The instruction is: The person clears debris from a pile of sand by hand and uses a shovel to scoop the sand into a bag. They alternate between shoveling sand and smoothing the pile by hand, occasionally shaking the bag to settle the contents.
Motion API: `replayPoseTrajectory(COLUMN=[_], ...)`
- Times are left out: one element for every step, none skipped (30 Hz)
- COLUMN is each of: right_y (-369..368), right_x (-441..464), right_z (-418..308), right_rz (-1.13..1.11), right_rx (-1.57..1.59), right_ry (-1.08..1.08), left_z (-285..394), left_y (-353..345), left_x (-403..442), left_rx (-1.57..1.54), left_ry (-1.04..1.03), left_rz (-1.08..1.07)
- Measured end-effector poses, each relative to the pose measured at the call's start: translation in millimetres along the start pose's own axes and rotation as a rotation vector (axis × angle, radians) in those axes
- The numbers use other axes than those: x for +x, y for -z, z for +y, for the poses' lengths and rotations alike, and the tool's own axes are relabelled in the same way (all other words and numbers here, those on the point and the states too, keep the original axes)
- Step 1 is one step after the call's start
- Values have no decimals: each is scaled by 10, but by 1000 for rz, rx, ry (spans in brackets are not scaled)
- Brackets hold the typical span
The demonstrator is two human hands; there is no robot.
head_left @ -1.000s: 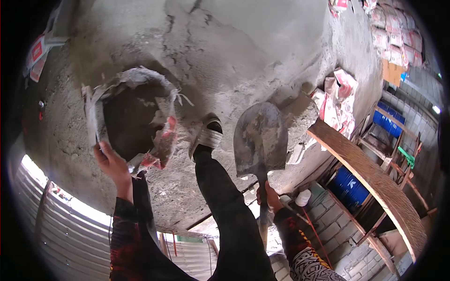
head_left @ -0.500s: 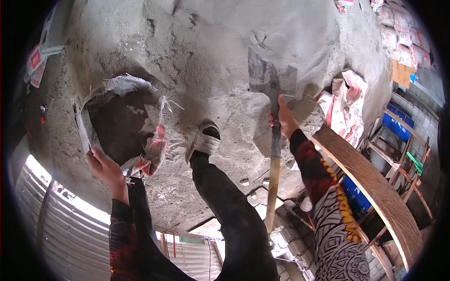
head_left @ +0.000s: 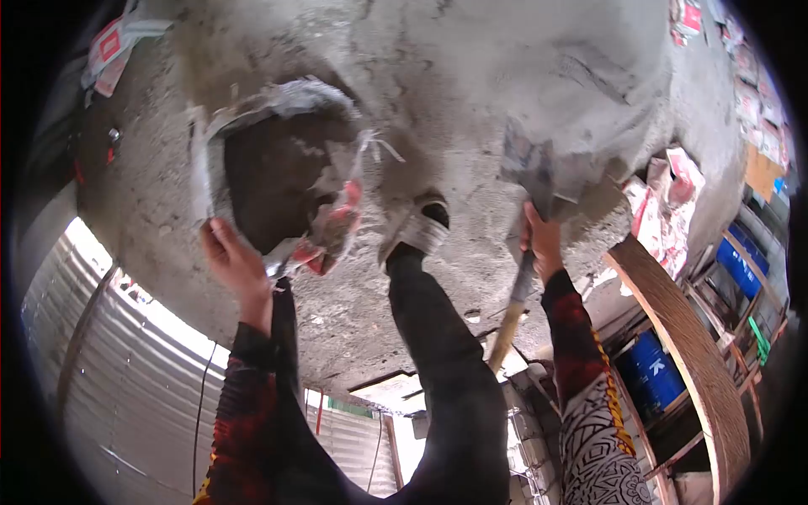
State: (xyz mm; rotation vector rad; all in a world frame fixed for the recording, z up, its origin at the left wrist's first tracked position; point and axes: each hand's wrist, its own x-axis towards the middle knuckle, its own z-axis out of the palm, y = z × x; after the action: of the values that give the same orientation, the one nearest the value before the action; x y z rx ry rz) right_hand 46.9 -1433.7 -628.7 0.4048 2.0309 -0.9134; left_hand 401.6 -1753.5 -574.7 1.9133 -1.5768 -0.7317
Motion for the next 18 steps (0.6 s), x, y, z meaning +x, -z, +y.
replayPoseTrajectory(right_y=[72,78,87,145,202,245,218,201,175,146,113,75,29,-31,-96,-177,-263,-370], right_x=[-58,-219,-341,-423,-505,-565,-687,-804,-932,-1060,-1180,-1283,-1381,-1467,-1553,-1620,-1678,-1736], right_z=[91,68,84,131,172,248,235,209,167,116,55,1,-50,-104,-156,-211,-267,-321], right_rz=[-14,-40,-33,-25,-45,-66,-74,-69,-60,-65,-98,-130,-132,-162,-191,-200,-202,-243], right_rx=[-47,-78,-113,-152,-199,-246,-256,-294,-331,-339,-379,-418,-424,-471,-519,-588,-595,-639], right_ry=[-11,41,12,-16,-24,-31,-26,-34,-43,-39,-39,-36,-27,-39,-53,-51,-40,-36], left_z=[27,42,42,36,33,101,146,183,205,211,205,186,179,183,154,122,86,108], left_y=[11,33,70,116,166,210,246,281,325,379,415,438,456,459,472,479,499,520], left_x=[11,30,67,99,112,119,144,176,202,220,243,267,289,316,327,341,350,358], left_rx=[-56,-114,-113,-123,-133,-131,-131,-139,-148,-185,-188,-241,-294,-335,-343,-317,-289,-284], left_ry=[-11,-20,-18,-25,-28,17,24,-20,-66,-9,-4,30,64,67,68,95,123,169], left_rz=[-33,-67,-56,-103,-149,-157,-145,-145,-148,-176,-169,-199,-230,-229,-220,-250,-278,-292])
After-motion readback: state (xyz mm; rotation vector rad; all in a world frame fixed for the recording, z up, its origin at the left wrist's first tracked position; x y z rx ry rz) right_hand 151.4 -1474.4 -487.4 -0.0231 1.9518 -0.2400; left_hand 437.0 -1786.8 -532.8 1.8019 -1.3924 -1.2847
